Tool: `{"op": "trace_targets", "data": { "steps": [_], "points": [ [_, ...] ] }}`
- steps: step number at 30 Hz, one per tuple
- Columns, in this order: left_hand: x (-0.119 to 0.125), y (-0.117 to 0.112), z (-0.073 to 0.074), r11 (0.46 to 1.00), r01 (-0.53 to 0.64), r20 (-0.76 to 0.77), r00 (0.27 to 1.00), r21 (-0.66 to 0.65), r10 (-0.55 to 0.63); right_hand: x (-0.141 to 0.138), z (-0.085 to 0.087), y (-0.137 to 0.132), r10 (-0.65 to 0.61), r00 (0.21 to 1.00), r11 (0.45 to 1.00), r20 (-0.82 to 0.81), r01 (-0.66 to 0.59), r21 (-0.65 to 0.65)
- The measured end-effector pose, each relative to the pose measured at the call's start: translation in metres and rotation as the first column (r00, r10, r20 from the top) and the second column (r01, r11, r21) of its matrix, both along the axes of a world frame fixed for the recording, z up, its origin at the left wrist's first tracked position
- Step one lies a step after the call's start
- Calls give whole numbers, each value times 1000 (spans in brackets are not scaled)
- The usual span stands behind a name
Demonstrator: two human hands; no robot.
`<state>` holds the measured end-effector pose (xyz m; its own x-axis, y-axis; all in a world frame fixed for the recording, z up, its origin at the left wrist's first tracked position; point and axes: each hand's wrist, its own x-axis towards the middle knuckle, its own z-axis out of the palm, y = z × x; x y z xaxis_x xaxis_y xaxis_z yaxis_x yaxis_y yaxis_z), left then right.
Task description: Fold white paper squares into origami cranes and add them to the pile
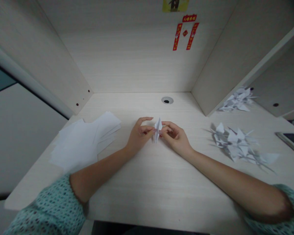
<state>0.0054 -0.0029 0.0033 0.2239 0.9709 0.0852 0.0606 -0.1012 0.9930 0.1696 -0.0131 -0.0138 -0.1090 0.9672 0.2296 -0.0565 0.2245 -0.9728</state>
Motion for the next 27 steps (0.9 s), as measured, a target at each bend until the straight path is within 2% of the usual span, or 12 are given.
{"op": "trace_targets", "data": {
  "steps": [6, 12, 18, 24, 27],
  "points": [
    [1, -1, -2, 994, -13, -93, 995, 108, 23, -1, -5, 1, -13, 999, 1000, 30, 13, 27],
    [-1, -2, -1, 996, 14, -83, 997, 85, -7, -1, -4, 0, -38, 998, 999, 56, 36, 33],
    [1, -1, -2, 999, -50, -19, 999, 17, 50, 0, 0, -5, -58, 977, 993, 204, 35, 114],
    [0, 2, -2, 997, -50, 28, 998, -55, 52, -3, 2, -3, -31, 999, 999, 43, 32, -36],
    [-1, 4, -3, 996, -64, 0, 998, -59, 64, -3, 1, -2, -39, 999, 998, 28, 40, -47]
  ]
}}
